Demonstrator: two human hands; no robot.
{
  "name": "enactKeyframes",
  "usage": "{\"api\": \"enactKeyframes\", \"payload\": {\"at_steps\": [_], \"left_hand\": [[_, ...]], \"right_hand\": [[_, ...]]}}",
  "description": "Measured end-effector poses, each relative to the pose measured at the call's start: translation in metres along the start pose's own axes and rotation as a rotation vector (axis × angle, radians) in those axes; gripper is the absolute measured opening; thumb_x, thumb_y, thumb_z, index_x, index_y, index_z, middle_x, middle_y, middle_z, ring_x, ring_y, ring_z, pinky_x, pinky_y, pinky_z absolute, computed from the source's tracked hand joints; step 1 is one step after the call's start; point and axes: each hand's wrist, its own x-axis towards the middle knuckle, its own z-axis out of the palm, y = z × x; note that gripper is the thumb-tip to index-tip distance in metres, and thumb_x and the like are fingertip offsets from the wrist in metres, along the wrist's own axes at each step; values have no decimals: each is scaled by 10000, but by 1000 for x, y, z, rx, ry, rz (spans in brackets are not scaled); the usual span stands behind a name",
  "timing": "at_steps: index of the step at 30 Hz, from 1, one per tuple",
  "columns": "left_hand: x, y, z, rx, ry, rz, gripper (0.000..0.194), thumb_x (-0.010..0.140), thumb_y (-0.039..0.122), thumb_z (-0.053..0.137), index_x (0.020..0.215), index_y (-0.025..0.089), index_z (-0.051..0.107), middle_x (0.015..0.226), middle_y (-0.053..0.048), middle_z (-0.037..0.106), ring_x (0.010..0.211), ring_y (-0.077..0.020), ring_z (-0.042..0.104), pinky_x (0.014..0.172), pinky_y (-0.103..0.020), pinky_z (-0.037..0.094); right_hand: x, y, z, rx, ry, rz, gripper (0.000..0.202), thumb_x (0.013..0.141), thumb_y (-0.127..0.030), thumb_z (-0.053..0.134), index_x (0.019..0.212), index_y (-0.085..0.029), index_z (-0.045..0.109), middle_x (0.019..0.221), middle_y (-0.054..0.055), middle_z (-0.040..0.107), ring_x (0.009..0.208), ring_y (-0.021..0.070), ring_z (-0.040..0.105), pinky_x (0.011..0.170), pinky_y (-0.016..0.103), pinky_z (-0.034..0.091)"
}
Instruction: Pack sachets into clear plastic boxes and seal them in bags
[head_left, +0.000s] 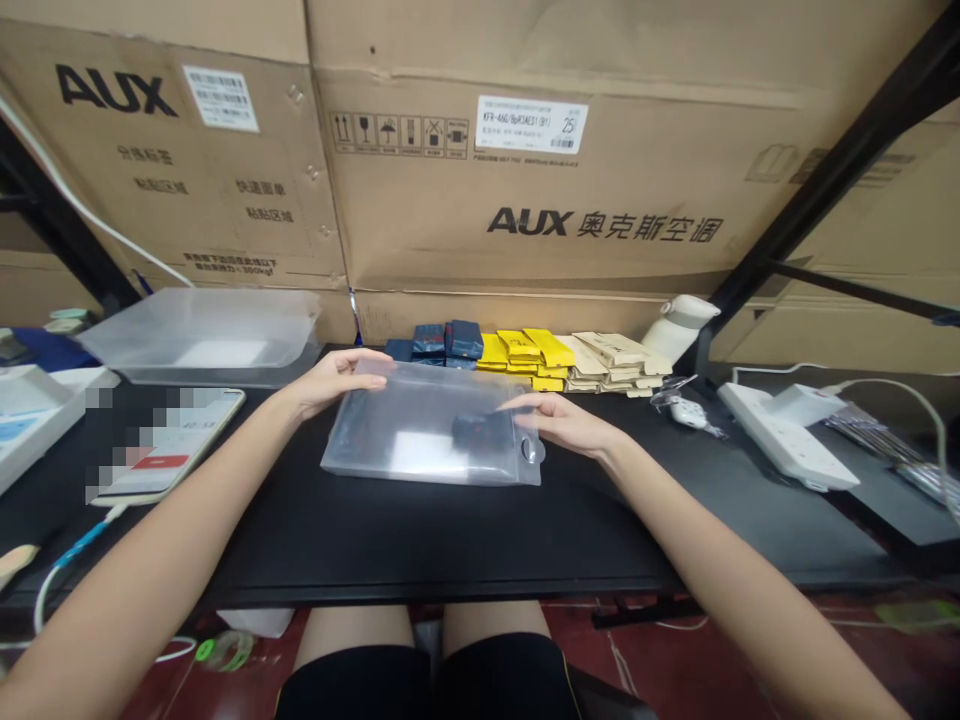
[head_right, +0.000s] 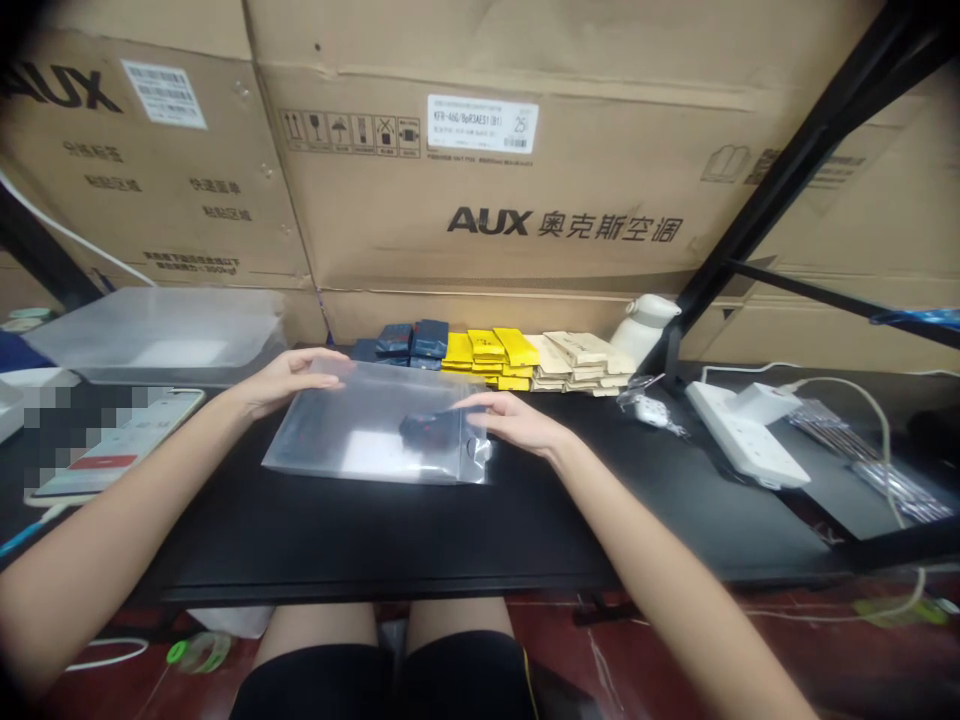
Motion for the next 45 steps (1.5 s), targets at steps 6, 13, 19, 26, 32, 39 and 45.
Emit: {"api": "enactKeyframes", "payload": {"at_steps": [6,13,19,26,32,39,45], "left_hand": [[3,-5,-5,-13,16,-11,402,544,271,853,932,237,755,1057,-82,743,808,-213,718,826,-349,561],[3,-6,-7,-14,31,-26,423,531,267,860,939,235,751,1042,-80,749,803,-215,722,807,-342,567],[3,-5,-2,3,47,1,426,511,296,864,915,223,748,1004,-79,754,822,-231,716,819,-373,566],[0,-4,7,-21,34,-8,460,512,291,872,947,216,739,991,-65,754,889,-245,709,873,-392,545],[-2,-5,14,-36,-52,-29,417,556,283,863,953,239,743,1019,-55,753,873,-223,713,890,-375,535],[-4,-5,21,-40,-121,-51,414,559,284,865,950,225,743,1012,-63,752,840,-215,714,879,-373,527],[-5,-4,26,-34,-125,-41,415,585,283,846,972,207,717,1022,-62,740,930,-230,685,902,-388,504]], "right_hand": [[-8,-5,-9,71,-162,124,312,811,-271,696,1110,-187,667,800,-19,665,615,42,569,572,149,455],[-15,-7,-11,213,-354,106,316,815,-191,690,1125,-168,635,995,29,650,849,81,623,770,192,487],[-11,-1,4,148,-478,27,387,837,-306,674,1193,-163,619,1114,72,630,985,130,596,865,249,451],[-11,-14,18,-133,-432,2,491,823,-335,674,1284,-212,556,1243,73,586,1056,155,577,899,284,465],[-14,-12,22,76,-500,170,546,744,-415,738,1218,-186,594,1041,78,688,907,188,676,745,295,552],[-17,-9,27,163,-331,508,685,779,-358,723,1366,-181,417,656,10,701,501,135,671,416,162,480],[-3,-4,43,295,-85,304,565,869,-308,618,1352,-195,346,746,48,714,702,224,738,550,253,580]]}}
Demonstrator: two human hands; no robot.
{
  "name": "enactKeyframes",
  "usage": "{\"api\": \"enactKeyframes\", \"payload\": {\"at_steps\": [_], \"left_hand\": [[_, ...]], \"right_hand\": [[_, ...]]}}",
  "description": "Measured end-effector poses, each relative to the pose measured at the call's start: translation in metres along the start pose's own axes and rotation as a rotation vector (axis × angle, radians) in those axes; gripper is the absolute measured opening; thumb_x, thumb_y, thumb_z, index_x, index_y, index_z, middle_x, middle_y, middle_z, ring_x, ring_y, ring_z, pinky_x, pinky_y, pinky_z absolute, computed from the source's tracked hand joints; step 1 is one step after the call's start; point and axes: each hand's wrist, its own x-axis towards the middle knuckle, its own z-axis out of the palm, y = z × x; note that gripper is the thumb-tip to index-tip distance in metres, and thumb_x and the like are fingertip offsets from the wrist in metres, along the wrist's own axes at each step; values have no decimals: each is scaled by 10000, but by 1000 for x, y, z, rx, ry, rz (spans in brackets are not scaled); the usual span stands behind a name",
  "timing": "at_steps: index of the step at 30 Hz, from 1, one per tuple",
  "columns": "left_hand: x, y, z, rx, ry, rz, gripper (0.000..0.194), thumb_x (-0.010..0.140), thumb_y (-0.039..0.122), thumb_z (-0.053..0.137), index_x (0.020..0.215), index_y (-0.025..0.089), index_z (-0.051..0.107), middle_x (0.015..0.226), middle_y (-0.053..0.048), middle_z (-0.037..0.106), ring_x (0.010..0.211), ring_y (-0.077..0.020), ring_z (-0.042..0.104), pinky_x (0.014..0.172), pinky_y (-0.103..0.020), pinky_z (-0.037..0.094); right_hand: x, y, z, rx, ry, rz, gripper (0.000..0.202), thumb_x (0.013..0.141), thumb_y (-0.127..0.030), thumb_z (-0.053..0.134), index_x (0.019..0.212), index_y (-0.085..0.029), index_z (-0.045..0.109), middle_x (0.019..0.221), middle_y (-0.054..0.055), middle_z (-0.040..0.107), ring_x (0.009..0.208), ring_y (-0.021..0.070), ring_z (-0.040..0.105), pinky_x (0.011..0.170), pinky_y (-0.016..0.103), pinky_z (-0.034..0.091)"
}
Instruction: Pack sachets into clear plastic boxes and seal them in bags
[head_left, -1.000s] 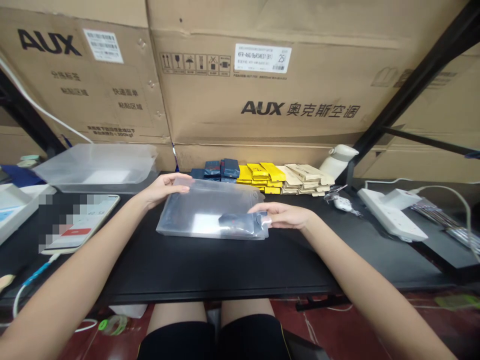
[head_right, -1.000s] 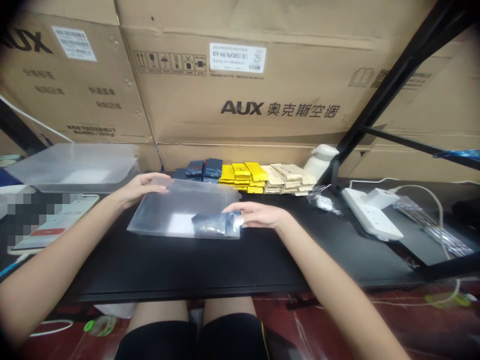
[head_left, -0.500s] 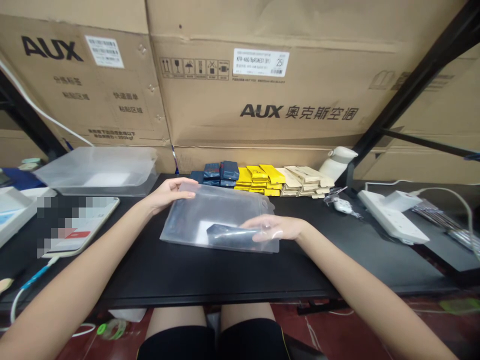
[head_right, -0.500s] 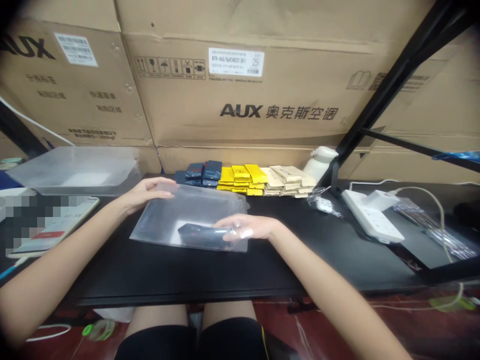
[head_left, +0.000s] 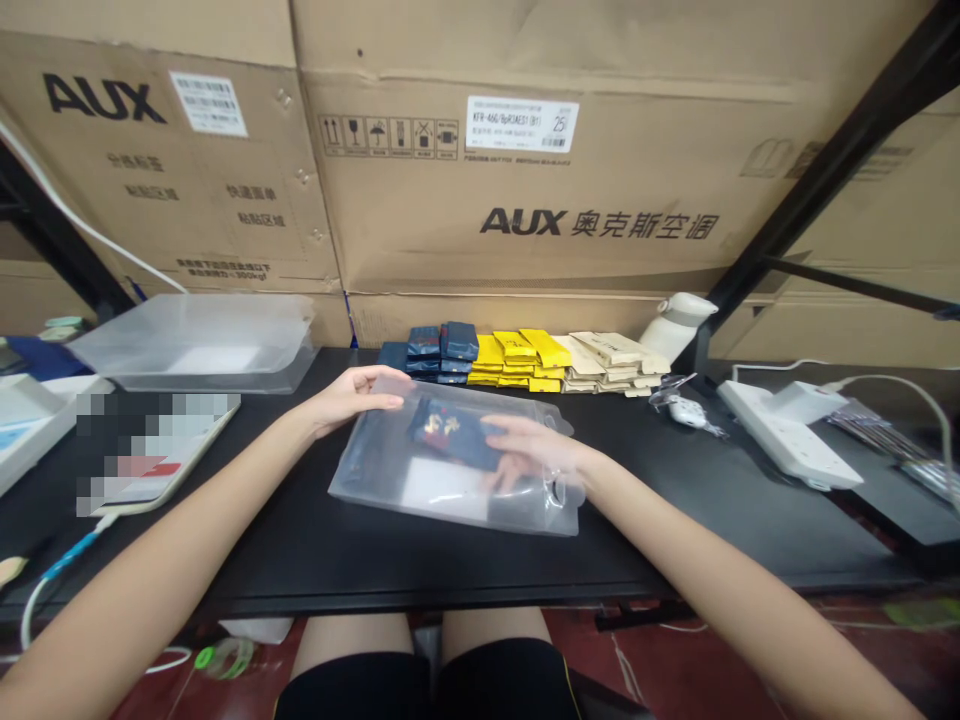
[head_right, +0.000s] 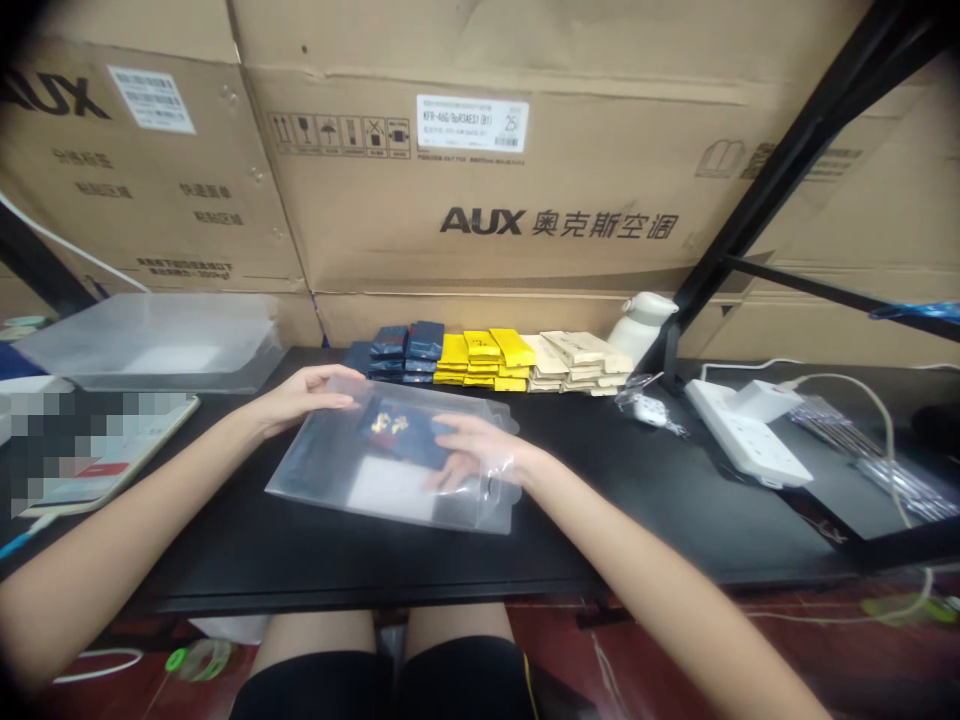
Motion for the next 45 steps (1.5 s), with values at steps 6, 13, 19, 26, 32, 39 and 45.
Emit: {"api": "enactKeyframes", "payload": {"at_steps": [6,13,19,26,32,39,45], "left_hand": [[-4,2,21,-8,-50,6,413,631,283,820,1010,185,687,982,-56,732,950,-232,666,889,-381,493],[-15,11,47,21,-115,114,344,665,272,801,983,194,697,1090,-63,710,1080,-235,611,933,-354,463],[-21,15,57,39,-115,92,371,653,291,812,989,188,693,1047,-64,710,1025,-232,626,929,-367,457],[-20,11,60,-6,-126,53,396,630,276,821,996,198,693,1032,-58,714,992,-233,635,892,-369,466],[-6,2,39,-51,-58,39,381,607,235,826,967,203,706,1030,-44,724,975,-221,646,908,-366,465],[6,-7,-4,-42,69,30,411,602,271,833,986,214,699,1018,-55,728,867,-202,679,889,-377,485],[6,-11,-3,134,-15,1,414,656,353,801,1030,213,694,1075,-66,720,1051,-245,638,957,-388,445]], "right_hand": [[10,13,17,-281,224,-351,310,908,-333,528,1194,-215,517,964,52,673,682,158,718,589,261,601],[-10,8,47,-570,196,-488,317,868,-389,600,1145,-236,586,1119,54,640,959,193,668,880,372,555],[-12,12,47,-759,-16,-710,614,647,-315,825,1213,-274,593,1299,43,554,1195,221,529,1037,349,434],[-12,10,57,-771,-138,-746,585,777,-282,726,1326,-278,524,1338,54,528,1271,193,471,1094,379,375],[0,12,39,-615,79,-653,353,831,-248,637,1184,-236,638,1227,60,645,1121,188,605,1003,395,462],[18,9,-16,86,761,-747,179,620,-98,490,475,-191,443,408,-63,437,389,80,419,418,202,372],[9,-10,-33,537,1056,-693,182,537,-21,365,497,-182,292,370,-84,259,321,53,222,363,188,220]]}}
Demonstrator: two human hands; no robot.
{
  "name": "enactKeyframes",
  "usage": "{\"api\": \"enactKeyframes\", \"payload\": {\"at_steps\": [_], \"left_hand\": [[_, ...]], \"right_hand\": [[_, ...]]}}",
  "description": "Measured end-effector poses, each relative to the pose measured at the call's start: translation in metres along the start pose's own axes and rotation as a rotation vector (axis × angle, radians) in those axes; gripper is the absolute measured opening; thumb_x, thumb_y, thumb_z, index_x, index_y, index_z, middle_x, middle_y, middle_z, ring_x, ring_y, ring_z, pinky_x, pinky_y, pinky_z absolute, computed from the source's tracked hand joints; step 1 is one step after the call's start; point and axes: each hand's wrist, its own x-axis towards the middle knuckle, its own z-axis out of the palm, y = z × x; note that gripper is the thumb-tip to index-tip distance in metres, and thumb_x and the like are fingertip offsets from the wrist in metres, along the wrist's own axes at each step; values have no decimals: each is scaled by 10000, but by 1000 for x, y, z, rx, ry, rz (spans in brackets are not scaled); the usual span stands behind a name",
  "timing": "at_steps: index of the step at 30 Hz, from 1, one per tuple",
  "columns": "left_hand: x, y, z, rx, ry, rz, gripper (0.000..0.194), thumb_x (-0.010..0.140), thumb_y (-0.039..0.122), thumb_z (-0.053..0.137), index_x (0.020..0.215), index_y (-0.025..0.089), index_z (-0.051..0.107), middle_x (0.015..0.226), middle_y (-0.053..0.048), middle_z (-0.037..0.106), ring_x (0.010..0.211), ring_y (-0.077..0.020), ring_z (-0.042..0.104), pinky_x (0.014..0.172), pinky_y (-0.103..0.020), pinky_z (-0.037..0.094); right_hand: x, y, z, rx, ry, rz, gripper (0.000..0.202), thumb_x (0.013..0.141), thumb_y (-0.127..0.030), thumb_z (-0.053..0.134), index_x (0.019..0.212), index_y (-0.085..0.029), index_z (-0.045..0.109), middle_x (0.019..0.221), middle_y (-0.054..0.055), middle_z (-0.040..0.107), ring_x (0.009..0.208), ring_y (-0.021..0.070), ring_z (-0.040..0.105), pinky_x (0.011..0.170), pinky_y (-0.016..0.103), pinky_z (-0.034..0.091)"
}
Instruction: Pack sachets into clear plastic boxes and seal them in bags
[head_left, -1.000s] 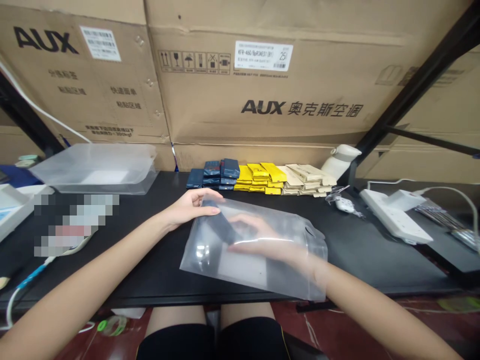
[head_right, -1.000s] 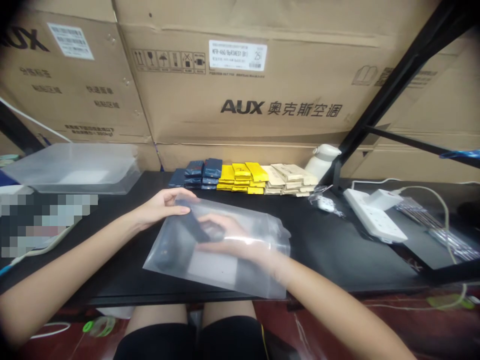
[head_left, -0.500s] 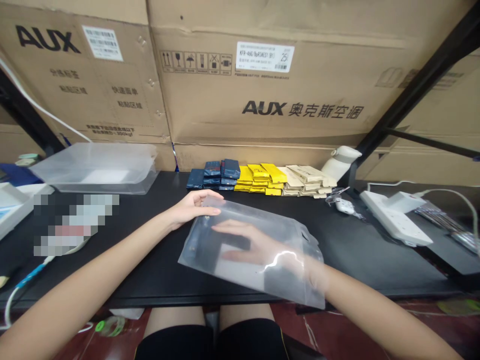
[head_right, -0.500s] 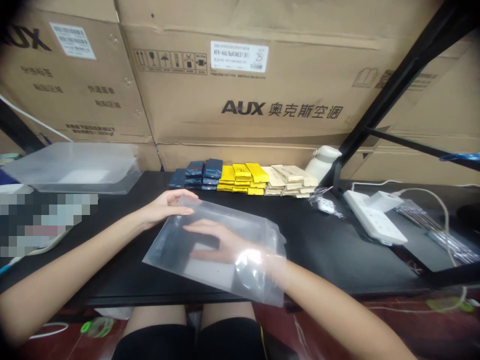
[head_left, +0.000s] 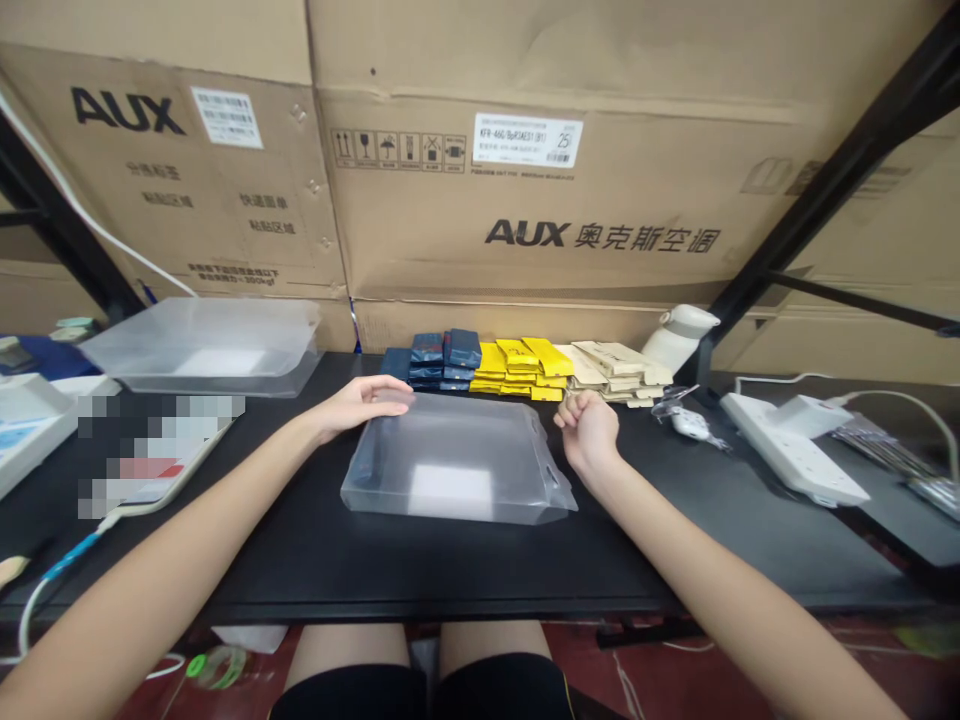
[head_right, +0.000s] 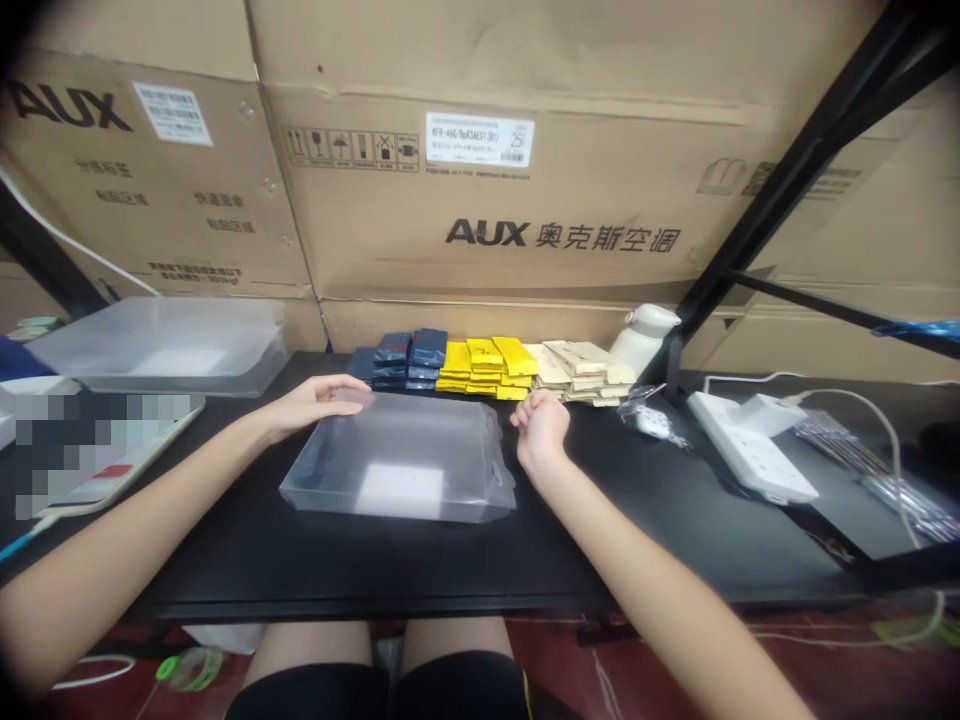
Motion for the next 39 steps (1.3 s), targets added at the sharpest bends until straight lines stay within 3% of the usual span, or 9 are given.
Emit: {"api": "enactKeyframes", "payload": {"at_steps": [3,7,10,15,20,24,33,39], "left_hand": [[1,0,1,-4,53,-33,472,681,411,776,1094,214,661,1055,-79,724,1054,-248,641,937,-380,453],[5,-1,-2,-165,239,-118,422,723,474,726,1032,195,654,920,-85,727,855,-200,686,758,-297,502],[9,-4,-6,-294,291,-164,377,722,398,751,999,175,628,803,-72,709,706,-165,677,632,-249,499],[12,-8,-11,-376,328,-192,324,742,302,736,1008,170,607,766,-58,690,637,-152,653,539,-230,485],[12,-8,-10,-427,368,-157,356,705,310,765,995,162,621,809,-78,708,698,-170,670,600,-259,512],[13,-9,-9,-458,329,-153,384,716,316,761,1038,159,624,911,-121,734,800,-196,691,696,-294,531],[15,-13,-13,-483,313,-129,353,755,329,721,1058,163,652,1052,-141,718,874,-204,692,719,-299,536],[15,-17,-8,-471,387,40,477,669,298,795,1115,222,646,1208,-102,656,1021,-202,654,791,-279,517]], "right_hand": [[1,-4,2,22,65,5,193,536,2,347,506,-181,292,371,-83,258,322,54,225,372,188,226],[-1,-1,3,-6,47,20,189,554,-7,362,541,-187,306,391,-85,278,328,54,251,381,190,250],[-2,3,2,-33,20,56,187,589,-24,388,576,-193,309,413,-90,291,336,51,269,395,190,264],[-1,4,0,-26,36,133,189,603,-12,372,603,-193,318,427,-91,304,342,47,279,403,184,268],[-2,3,1,-11,57,161,210,574,17,333,608,-190,331,419,-85,314,344,52,281,403,179,271],[-2,4,2,-10,53,173,214,581,17,342,614,-194,325,423,-88,308,347,55,283,403,182,275],[2,7,-1,-28,30,182,207,629,-9,382,624,-202,306,439,-94,297,353,54,283,406,187,278],[3,8,-2,-42,8,192,204,660,-30,405,625,-198,295,438,-97,290,357,46,286,412,183,288]]}}
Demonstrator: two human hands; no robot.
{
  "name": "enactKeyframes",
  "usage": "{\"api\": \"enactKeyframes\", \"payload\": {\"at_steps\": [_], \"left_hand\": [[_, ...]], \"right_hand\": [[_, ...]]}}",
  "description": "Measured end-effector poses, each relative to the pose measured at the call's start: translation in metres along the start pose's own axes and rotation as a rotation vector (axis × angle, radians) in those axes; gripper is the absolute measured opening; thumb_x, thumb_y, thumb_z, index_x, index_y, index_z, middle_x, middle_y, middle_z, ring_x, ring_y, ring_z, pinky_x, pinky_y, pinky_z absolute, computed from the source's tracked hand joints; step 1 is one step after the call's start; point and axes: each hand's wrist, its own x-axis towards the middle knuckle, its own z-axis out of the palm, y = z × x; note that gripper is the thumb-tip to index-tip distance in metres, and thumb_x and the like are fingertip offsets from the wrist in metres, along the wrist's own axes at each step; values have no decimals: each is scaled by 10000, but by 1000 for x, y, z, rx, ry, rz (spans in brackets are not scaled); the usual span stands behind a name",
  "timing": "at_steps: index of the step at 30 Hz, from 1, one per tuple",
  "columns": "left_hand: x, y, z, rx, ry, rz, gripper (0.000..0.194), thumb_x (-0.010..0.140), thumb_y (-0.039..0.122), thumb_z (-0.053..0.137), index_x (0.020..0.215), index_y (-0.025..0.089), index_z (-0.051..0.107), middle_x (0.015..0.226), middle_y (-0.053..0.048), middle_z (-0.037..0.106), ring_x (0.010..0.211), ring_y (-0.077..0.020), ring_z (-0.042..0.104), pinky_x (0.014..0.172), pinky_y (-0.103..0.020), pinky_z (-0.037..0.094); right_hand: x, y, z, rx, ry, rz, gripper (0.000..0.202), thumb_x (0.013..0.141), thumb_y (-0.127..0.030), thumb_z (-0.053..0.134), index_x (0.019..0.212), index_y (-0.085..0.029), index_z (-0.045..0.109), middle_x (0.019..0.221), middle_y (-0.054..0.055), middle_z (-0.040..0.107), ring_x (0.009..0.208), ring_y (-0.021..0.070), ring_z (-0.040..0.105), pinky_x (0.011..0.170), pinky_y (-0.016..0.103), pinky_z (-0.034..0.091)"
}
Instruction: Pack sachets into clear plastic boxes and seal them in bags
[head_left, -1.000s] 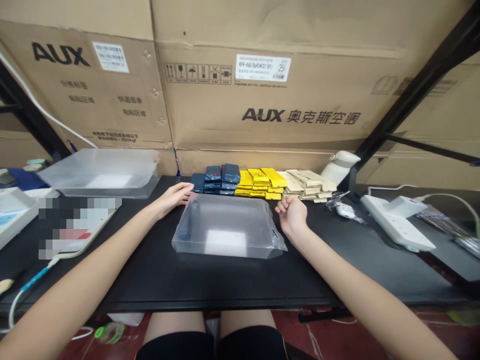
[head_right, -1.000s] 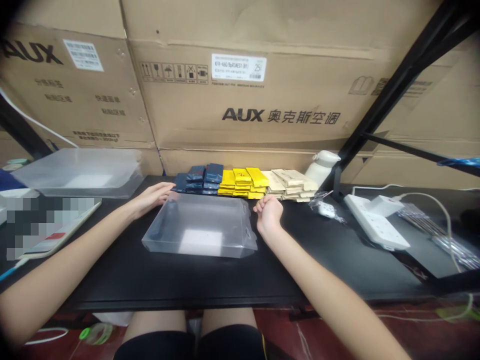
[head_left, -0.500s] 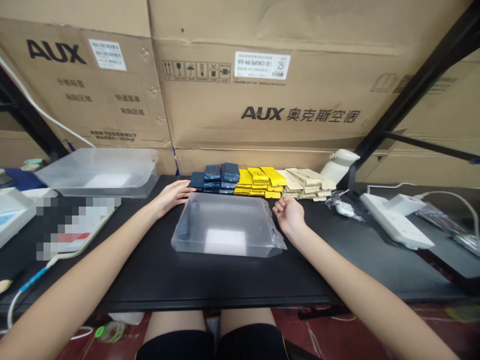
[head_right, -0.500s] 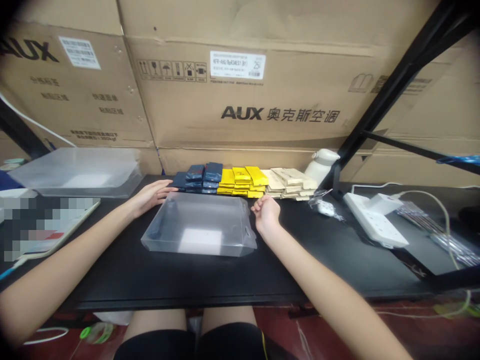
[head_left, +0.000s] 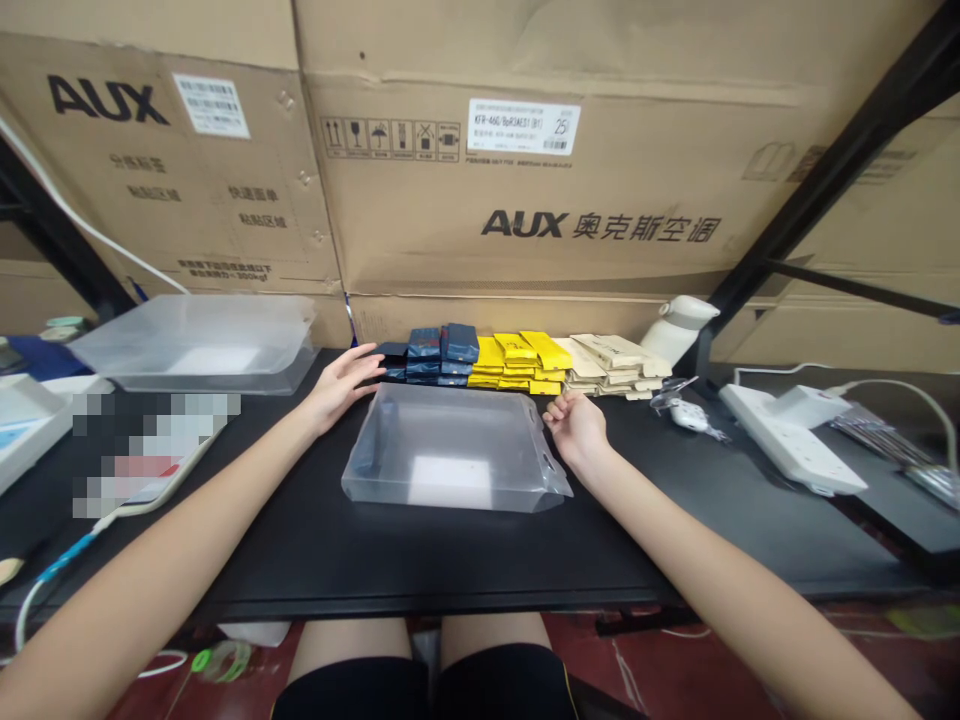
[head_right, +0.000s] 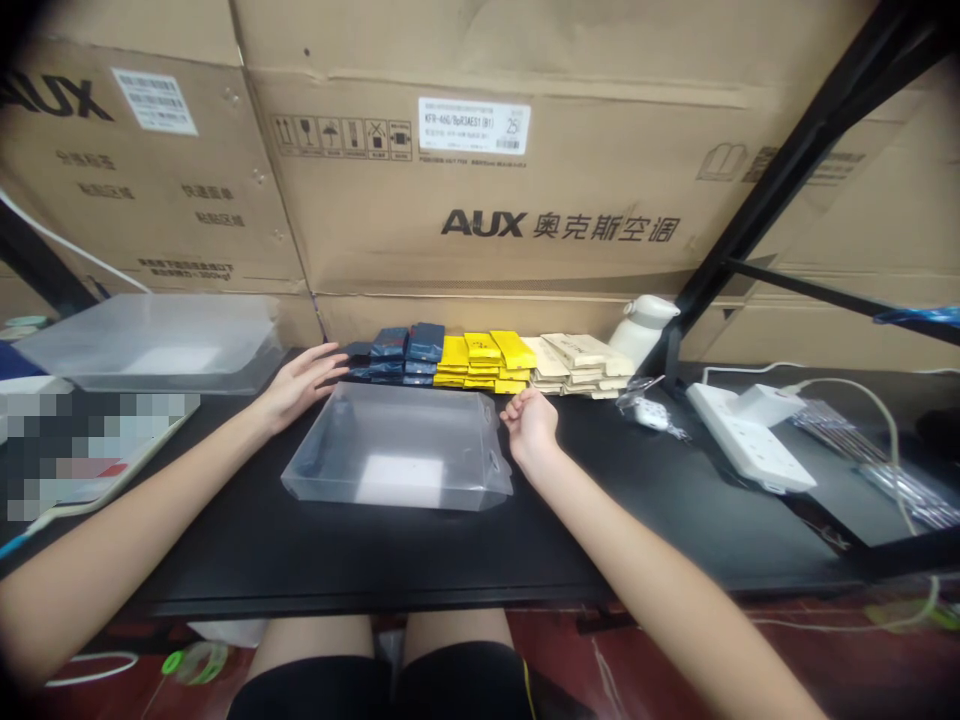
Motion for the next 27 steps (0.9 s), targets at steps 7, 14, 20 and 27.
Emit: {"api": "enactKeyframes", "payload": {"at_steps": [7,14,20,27], "left_hand": [[1,-2,4,20,-19,-44,479,658,237,807,1112,204,656,1245,-121,620,1002,-201,659,781,-280,513],[3,-4,3,115,113,-13,270,730,298,742,934,130,691,1003,-113,700,669,-123,645,552,-216,501],[0,6,-1,277,419,355,234,689,351,745,783,147,681,724,-47,689,701,-192,687,612,-269,559],[-22,28,20,206,328,467,185,634,286,784,729,194,655,734,-6,683,737,-180,683,751,-313,587]], "right_hand": [[0,0,0,8,-1,16,205,666,-12,384,631,-197,303,434,-97,292,354,47,283,409,176,287],[1,0,-1,-4,-26,24,207,676,-33,408,636,-200,292,442,-98,291,358,48,286,411,178,287],[-1,-1,2,3,-6,11,200,635,1,366,623,-193,316,422,-93,297,347,49,284,405,171,294],[-9,-2,5,-77,-77,-131,179,602,-10,435,567,-184,408,451,-66,409,401,70,398,415,184,336]]}}
